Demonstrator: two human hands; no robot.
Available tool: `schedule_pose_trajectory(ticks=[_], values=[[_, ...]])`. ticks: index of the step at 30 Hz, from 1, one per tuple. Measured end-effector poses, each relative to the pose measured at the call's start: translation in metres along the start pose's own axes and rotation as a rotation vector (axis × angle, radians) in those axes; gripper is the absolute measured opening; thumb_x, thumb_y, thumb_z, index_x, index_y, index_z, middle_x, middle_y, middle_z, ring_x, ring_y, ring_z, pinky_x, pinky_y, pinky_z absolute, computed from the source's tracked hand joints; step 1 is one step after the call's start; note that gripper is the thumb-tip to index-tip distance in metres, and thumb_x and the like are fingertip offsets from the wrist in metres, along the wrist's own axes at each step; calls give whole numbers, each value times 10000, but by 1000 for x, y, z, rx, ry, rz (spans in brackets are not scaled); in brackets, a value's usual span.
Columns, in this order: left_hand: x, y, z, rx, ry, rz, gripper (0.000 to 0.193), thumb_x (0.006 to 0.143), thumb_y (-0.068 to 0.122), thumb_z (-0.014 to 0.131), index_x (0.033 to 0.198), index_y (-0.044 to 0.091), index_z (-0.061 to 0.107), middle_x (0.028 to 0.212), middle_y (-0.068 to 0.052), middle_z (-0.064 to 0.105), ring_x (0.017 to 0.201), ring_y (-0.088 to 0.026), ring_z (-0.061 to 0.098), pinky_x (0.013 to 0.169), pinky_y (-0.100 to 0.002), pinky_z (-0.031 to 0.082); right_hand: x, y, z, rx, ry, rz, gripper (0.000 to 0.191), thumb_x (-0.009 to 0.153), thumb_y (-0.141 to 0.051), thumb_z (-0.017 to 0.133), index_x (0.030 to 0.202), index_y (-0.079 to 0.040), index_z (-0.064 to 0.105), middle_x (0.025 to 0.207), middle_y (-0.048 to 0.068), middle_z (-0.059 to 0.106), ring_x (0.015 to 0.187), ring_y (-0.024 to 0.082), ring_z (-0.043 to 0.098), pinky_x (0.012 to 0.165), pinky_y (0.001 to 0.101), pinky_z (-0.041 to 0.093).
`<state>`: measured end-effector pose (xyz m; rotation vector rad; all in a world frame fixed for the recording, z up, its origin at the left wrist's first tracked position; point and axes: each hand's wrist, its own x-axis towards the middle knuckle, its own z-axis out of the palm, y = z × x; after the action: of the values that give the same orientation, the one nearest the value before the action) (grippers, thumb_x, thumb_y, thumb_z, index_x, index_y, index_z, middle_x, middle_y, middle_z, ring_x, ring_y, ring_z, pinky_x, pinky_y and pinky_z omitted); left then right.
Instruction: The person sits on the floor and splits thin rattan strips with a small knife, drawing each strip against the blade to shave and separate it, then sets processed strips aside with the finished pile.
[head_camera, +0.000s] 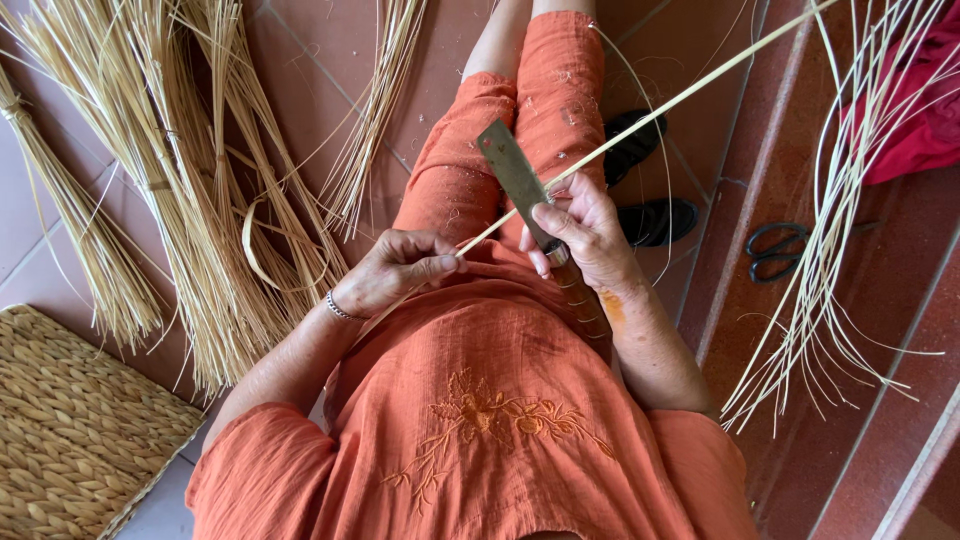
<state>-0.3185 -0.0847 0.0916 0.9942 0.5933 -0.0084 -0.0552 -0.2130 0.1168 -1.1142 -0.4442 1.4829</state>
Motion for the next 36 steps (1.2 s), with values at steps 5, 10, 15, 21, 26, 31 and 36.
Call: schedule_pose_trajectory(ticks=[5, 10, 15, 21, 26, 31, 36], values=[[-9, 0, -8, 73, -16, -4, 178, 975, 214, 704, 1009, 57, 780, 848, 15, 733, 713, -50, 572, 641, -214, 489, -2, -10, -5, -8, 34, -29, 216, 1049, -130, 623, 1176, -42, 472, 811, 169, 683, 537, 194, 634, 462, 294, 522], [-15, -1, -14, 87, -31, -33, 172, 983, 206, 692, 1027, 66, 783, 856, 9, 731, 731, -47, 579, 658, -223, 505, 0, -14, -8, -6, 43, -49, 203, 1052, -116, 613, 1179, -42, 473, 810, 176, 686, 531, 190, 626, 463, 300, 522], [-19, -4, -18, 64, -35, -20, 164, 983, 180, 687, 1032, 48, 771, 897, 3, 747, 783, -45, 616, 713, -223, 528, 1, -12, -12, 4, 34, -52, 192, 1047, -100, 603, 1184, -41, 481, 813, 178, 689, 531, 191, 628, 468, 301, 526], [-26, -15, -31, 72, -62, 4, 176, 978, 183, 690, 1033, 38, 774, 882, -10, 750, 748, -50, 603, 669, -232, 518, 1, -14, -24, -9, 60, -89, 177, 1070, -109, 613, 1170, -56, 476, 827, 181, 689, 547, 198, 627, 489, 310, 526], [-37, -21, -48, 162, -73, -7, 181, 981, 194, 685, 1025, 52, 789, 821, -47, 748, 689, -84, 612, 609, -250, 515, -1, -23, -34, -48, 141, -90, 189, 1052, -135, 618, 1172, -77, 484, 819, 167, 691, 549, 193, 624, 455, 299, 523], [-35, -6, -57, 287, -50, 102, 208, 1002, 223, 678, 1092, 64, 777, 915, -73, 767, 833, -102, 709, 743, -264, 609, 2, -23, -27, -37, 92, -132, 192, 1071, -142, 615, 1174, -67, 471, 828, 163, 698, 561, 181, 634, 472, 288, 530], [0, 15, -33, 711, 49, 178, 258, 983, 210, 661, 1211, 91, 685, 757, -32, 689, 588, -93, 599, 530, -261, 510, 8, -3, 3, -75, 122, -82, 201, 1052, -144, 599, 1170, -59, 460, 815, 149, 683, 542, 155, 632, 426, 270, 532]])
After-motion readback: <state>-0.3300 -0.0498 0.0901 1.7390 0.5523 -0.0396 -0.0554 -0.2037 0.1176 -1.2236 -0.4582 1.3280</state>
